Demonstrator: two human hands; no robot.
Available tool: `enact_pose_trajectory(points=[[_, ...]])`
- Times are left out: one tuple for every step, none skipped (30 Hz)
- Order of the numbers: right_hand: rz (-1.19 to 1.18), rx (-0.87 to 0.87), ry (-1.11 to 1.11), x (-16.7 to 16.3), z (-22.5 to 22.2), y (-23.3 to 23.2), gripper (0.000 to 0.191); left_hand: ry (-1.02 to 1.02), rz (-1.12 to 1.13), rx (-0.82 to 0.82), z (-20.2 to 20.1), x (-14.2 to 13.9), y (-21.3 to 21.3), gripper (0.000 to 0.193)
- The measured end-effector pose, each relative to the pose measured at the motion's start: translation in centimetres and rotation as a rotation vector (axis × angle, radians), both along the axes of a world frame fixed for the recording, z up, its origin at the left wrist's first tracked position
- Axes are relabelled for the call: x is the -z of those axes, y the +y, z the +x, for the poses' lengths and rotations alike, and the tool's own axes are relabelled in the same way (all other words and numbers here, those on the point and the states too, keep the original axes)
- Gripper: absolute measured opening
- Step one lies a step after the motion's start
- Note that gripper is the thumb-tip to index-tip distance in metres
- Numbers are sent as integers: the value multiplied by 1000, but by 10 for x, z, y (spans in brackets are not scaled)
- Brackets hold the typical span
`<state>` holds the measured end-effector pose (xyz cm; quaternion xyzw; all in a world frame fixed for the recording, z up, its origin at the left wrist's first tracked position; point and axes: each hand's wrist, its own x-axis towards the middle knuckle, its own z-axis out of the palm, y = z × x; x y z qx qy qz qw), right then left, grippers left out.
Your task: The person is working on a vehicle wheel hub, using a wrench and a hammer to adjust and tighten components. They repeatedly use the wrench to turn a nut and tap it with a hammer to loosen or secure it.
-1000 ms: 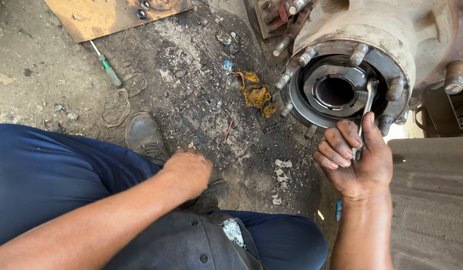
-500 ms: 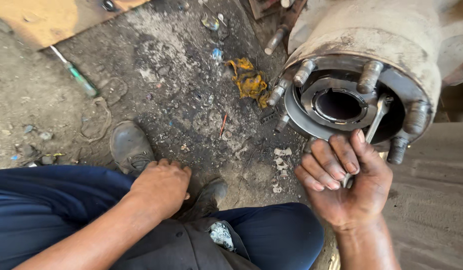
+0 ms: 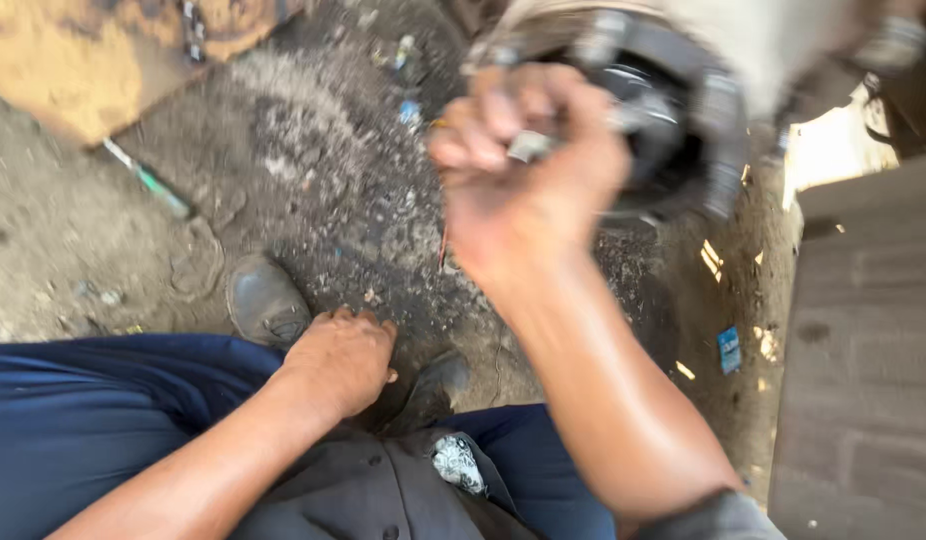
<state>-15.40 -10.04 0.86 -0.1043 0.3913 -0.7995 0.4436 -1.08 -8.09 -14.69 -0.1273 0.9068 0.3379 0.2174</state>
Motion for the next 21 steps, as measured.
enact_pose_trajectory(points=[[29, 27, -17, 0, 2, 1, 28, 23, -7, -13, 1, -2, 7, 50], [50, 29, -35, -2, 5, 2, 29, 46, -23, -50, 4, -4, 11, 52], [37, -20, -56, -5, 8, 6, 32, 61, -32, -63, 7, -7, 16, 50], [41, -63, -82, -8, 13, 14, 34, 70, -25, -70, 12, -10, 20, 48], [51, -113, -100, -11, 16, 22, 37, 86, -13, -84, 17, -13, 23, 47], [38, -214, -76, -14, 20, 28, 39, 85, -46, -98, 21, -15, 24, 48], [36, -310, -52, -14, 23, 39, 42, 83, -66, -109, 24, -16, 25, 50], [46, -401, -32, -14, 25, 52, 45, 77, -75, -116, 27, -15, 25, 51], [122, -357, 44, -12, 26, 65, 43, 81, -92, -140, 28, -15, 25, 50], [200, -303, 124, -11, 24, 78, 41, 88, -108, -156, 28, -12, 24, 50], [278, -251, 210, -11, 19, 90, 40, 99, -120, -175, 28, -10, 24, 49], [291, -187, 298, -10, 13, 99, 35, 120, -110, -190, 26, -7, 24, 46], [306, -122, 381, -10, 7, 110, 31, 136, -94, -201, 25, -5, 24, 42], [327, -107, 394, -10, 0, 120, 32, 150, -80, -212, 23, -3, 25, 38], [342, -90, 407, -12, -8, 127, 32, 123, -68, -199, 21, -2, 26, 37], [356, -69, 421, -14, -17, 132, 33, 97, -57, -184, 19, -1, 28, 37], [343, -67, 374, -16, -25, 134, 33, 70, -48, -165, 18, -1, 29, 36], [328, -61, 324, -18, -32, 135, 33, 84, -40, -156, 17, -1, 29, 36], [315, -50, 272, -20, -38, 137, 33, 96, -32, -141, 17, -1, 30, 37], [310, -85, 248, -23, -43, 139, 34, 108, -26, -123, 17, 0, 30, 37], [301, -120, 225, -25, -48, 140, 35, 94, -26, -109, 17, 1, 29, 38]])
